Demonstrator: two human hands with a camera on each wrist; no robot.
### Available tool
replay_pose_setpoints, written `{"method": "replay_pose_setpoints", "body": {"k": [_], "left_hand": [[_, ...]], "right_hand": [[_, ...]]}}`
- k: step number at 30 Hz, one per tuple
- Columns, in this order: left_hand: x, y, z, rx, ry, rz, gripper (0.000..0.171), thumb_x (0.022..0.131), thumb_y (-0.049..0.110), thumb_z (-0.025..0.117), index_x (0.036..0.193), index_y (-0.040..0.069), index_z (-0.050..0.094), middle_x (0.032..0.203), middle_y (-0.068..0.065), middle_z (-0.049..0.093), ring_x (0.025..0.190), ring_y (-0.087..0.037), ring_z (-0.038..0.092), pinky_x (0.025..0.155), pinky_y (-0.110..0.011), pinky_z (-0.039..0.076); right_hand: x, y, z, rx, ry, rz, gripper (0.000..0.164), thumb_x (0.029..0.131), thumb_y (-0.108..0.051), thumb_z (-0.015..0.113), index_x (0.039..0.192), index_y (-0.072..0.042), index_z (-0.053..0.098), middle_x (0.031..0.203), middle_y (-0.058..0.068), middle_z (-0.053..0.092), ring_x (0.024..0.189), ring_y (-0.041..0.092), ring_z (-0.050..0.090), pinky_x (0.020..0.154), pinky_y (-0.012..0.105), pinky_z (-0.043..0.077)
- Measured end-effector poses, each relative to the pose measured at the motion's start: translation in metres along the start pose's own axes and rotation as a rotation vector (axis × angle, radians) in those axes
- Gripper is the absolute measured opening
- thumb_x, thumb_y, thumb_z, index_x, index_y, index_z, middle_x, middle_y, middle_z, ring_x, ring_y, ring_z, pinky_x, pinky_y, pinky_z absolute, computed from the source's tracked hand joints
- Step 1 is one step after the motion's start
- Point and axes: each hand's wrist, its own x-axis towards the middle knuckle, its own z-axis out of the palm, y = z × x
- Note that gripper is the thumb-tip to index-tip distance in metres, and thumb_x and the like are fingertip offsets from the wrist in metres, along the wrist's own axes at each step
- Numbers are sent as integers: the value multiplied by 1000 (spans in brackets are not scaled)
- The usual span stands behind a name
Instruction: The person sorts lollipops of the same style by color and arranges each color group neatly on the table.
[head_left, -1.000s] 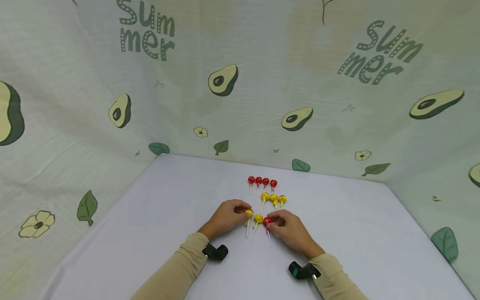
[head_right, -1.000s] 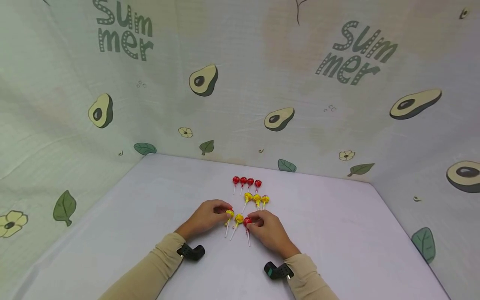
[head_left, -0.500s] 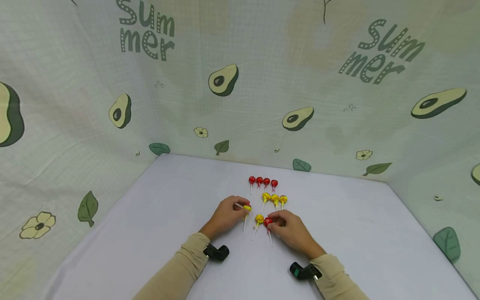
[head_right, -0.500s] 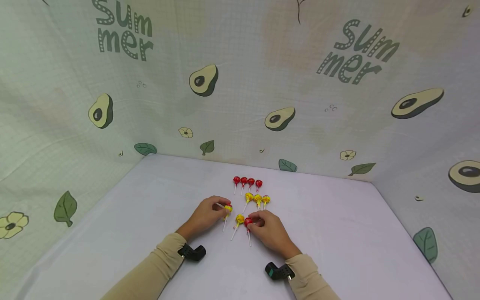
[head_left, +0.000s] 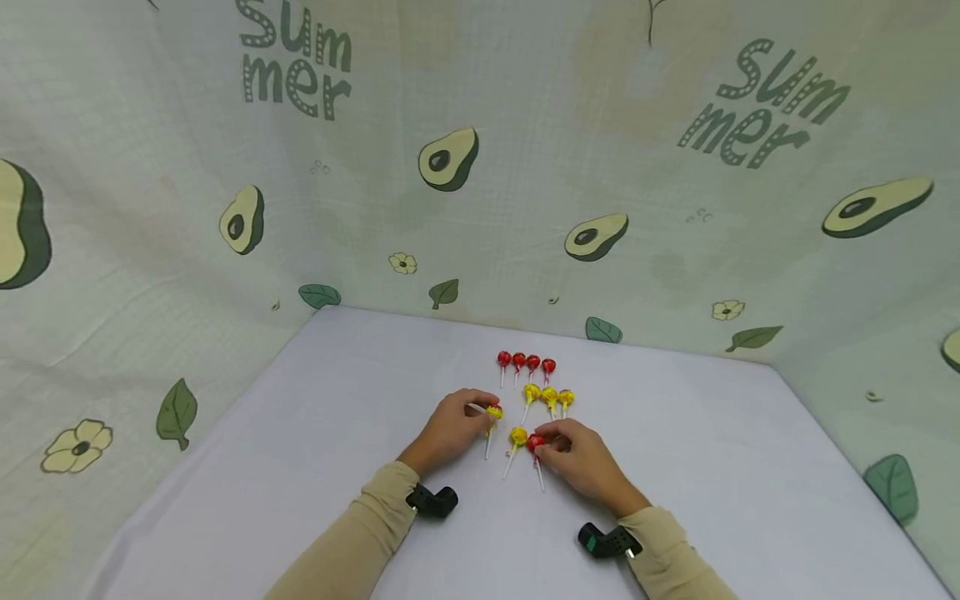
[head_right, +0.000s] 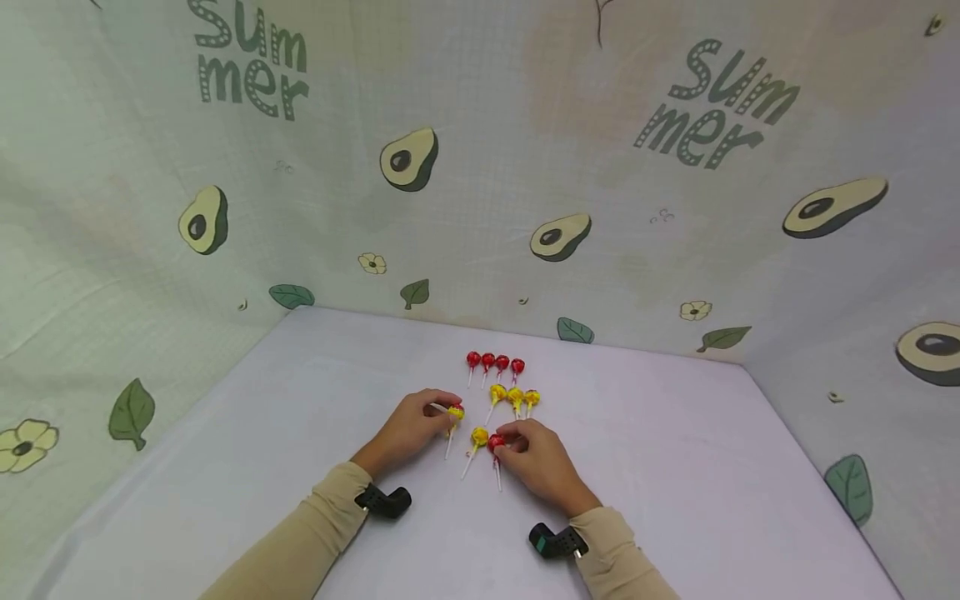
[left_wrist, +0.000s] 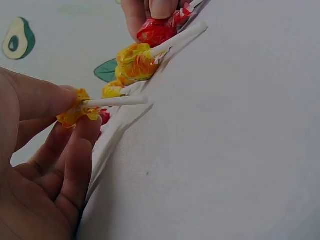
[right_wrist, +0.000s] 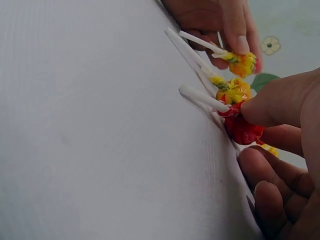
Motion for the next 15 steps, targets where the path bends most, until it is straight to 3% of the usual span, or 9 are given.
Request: {"method": "replay_pose_setpoints", "body": {"k": [6, 15], "left_hand": [[5, 4, -7, -101, -71, -51, 33, 96, 22, 68, 127, 10, 67, 114, 2, 65, 98, -17, 62, 79, -32, 52], [15, 1, -12, -198, -55, -101, 39, 96, 25, 69, 132, 10, 65, 113, -2, 66, 93, -16, 66, 79, -32, 53]], "right_hand": [[-1, 0, -2, 1, -16, 28, 21, 88, -17, 77, 108, -15, 72, 94, -7, 64, 81, 10, 58, 73, 29, 49], [0, 0, -3, 19, -21, 16, 21, 89, -18, 77, 109, -14, 72, 95, -6, 65, 82, 10, 58, 74, 30, 48]]}}
